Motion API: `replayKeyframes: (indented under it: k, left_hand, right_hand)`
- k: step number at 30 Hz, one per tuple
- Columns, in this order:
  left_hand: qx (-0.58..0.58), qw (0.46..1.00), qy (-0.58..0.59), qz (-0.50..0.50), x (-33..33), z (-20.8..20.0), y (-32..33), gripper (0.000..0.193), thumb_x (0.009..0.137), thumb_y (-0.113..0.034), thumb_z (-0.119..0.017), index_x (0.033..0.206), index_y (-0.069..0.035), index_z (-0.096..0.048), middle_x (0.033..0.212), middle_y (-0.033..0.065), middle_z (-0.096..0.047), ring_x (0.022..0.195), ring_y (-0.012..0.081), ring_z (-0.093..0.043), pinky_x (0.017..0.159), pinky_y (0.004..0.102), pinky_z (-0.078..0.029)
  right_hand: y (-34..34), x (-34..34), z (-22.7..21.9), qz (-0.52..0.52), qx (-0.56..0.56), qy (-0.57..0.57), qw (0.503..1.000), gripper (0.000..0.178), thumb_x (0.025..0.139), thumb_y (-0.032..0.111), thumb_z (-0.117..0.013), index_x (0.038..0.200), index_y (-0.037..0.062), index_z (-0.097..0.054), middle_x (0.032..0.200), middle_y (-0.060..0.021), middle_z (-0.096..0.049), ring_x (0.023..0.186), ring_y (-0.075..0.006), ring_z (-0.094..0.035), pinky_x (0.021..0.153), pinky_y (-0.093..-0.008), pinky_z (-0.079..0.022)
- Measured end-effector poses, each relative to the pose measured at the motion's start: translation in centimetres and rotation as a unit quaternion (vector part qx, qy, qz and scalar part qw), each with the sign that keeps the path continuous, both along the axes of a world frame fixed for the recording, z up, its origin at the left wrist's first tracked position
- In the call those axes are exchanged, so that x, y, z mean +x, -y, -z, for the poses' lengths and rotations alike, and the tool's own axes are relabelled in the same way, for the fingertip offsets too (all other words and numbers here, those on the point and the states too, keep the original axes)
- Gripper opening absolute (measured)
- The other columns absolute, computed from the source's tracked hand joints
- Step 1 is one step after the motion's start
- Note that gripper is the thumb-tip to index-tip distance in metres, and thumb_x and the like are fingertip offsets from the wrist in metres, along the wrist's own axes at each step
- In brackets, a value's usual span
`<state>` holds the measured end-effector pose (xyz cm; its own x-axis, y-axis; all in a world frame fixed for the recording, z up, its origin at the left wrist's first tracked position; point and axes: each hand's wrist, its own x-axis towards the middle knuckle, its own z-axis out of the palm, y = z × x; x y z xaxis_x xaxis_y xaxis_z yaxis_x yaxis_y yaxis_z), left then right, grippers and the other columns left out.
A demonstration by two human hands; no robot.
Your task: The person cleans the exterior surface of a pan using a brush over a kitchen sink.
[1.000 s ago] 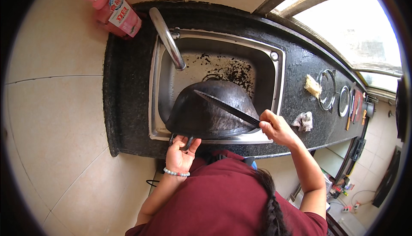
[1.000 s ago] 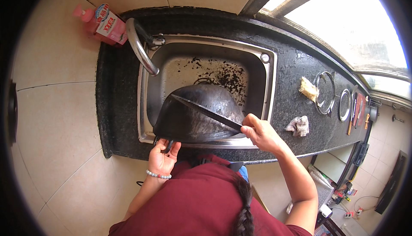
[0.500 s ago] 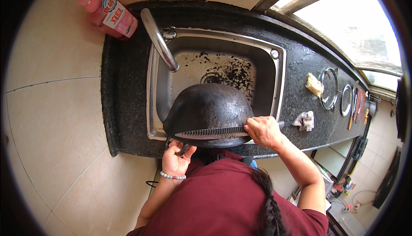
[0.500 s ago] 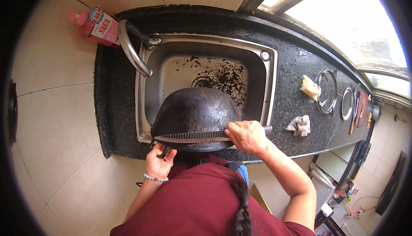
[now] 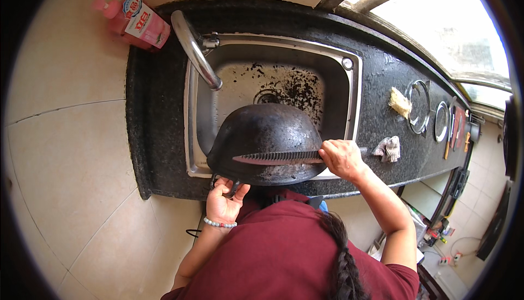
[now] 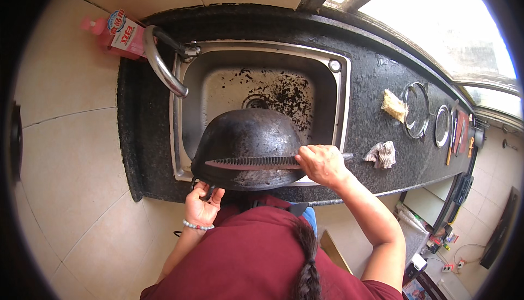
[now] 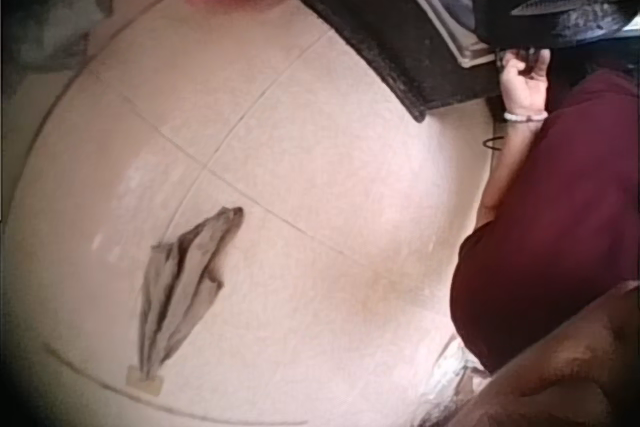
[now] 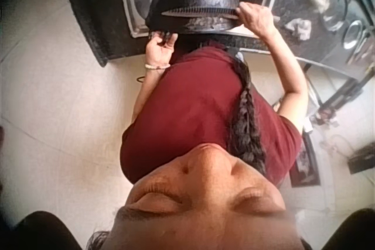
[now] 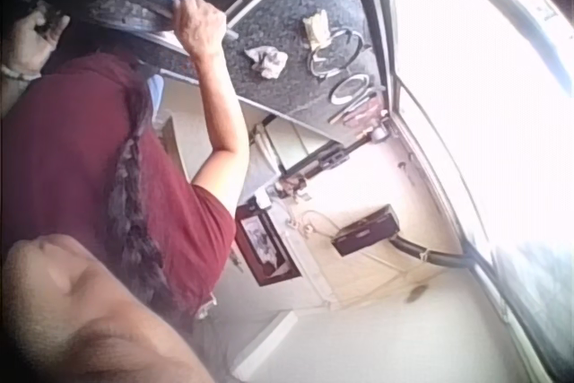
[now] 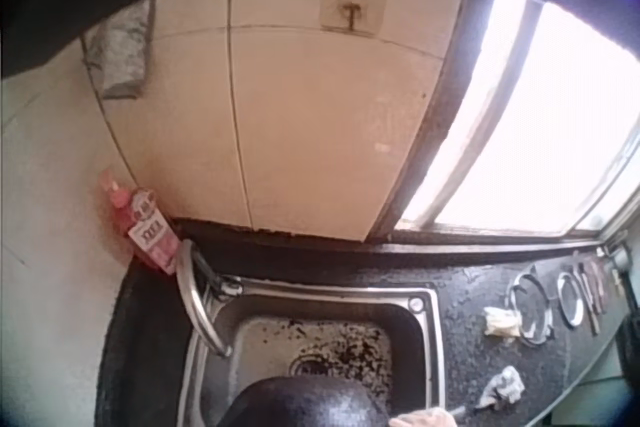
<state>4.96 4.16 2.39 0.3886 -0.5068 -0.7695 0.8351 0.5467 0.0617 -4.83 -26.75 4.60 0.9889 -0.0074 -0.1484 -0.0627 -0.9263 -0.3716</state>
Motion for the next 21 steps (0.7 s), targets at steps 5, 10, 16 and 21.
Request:
replayKeyframes:
  k: [5,10,16,21]
  left_hand:
    - [-0.040,0.999,-0.005,-0.022,-0.5,0.9,-0.9,0.041,0.074,0.003,-0.038,0.111,-0.001,-0.055,0.112,0.0125,-0.059,0.094,0.0288,-0.061,0.086,0.0435,-0.054]
    - [-0.022,1.000,-0.015,-0.013,-0.7,0.7,-1.0,0.039,0.074,0.003,-0.039,0.109,-0.002,-0.055,0.111,0.0114,-0.060,0.095,0.0279,-0.061,0.086,0.0430,-0.054]
    - [-0.009,0.999,-0.034,-0.010,-0.2,0.0,-0.5,0.036,0.073,0.005,-0.040,0.104,-0.004,-0.055,0.113,0.0124,-0.058,0.097,0.0293,-0.060,0.088,0.0451,-0.053]
    - [-0.054,0.998,-0.014,-0.022,-0.9,0.8,-1.0,0.041,0.076,0.002,-0.038,0.114,0.000,-0.054,0.114,0.0113,-0.060,0.099,0.0279,-0.062,0.087,0.0418,-0.054]
  right_hand:
    - [-2.2,0.7,-0.9,-0.059,0.005,0.026,0.998,0.021,0.084,0.022,-0.061,0.072,0.0102,-0.048,0.061,-0.0040,-0.053,0.056,-0.0220,-0.059,0.050,-0.0338,-0.047]
    - [-2.0,0.6,-1.1,-0.017,0.013,-0.011,1.000,0.023,0.084,0.024,-0.061,0.071,0.0100,-0.047,0.060,-0.0050,-0.052,0.054,-0.0237,-0.059,0.050,-0.0349,-0.048]
    - [-2.0,0.1,-0.6,-0.026,-0.004,0.040,0.999,0.023,0.082,0.023,-0.062,0.070,0.0109,-0.048,0.061,-0.0033,-0.052,0.056,-0.0210,-0.059,0.050,-0.0337,-0.047]
    - [-2.5,1.6,-1.1,-0.059,0.006,0.075,0.995,0.023,0.081,0.023,-0.063,0.069,0.0115,-0.047,0.061,-0.0028,-0.052,0.055,-0.0199,-0.058,0.050,-0.0334,-0.047]
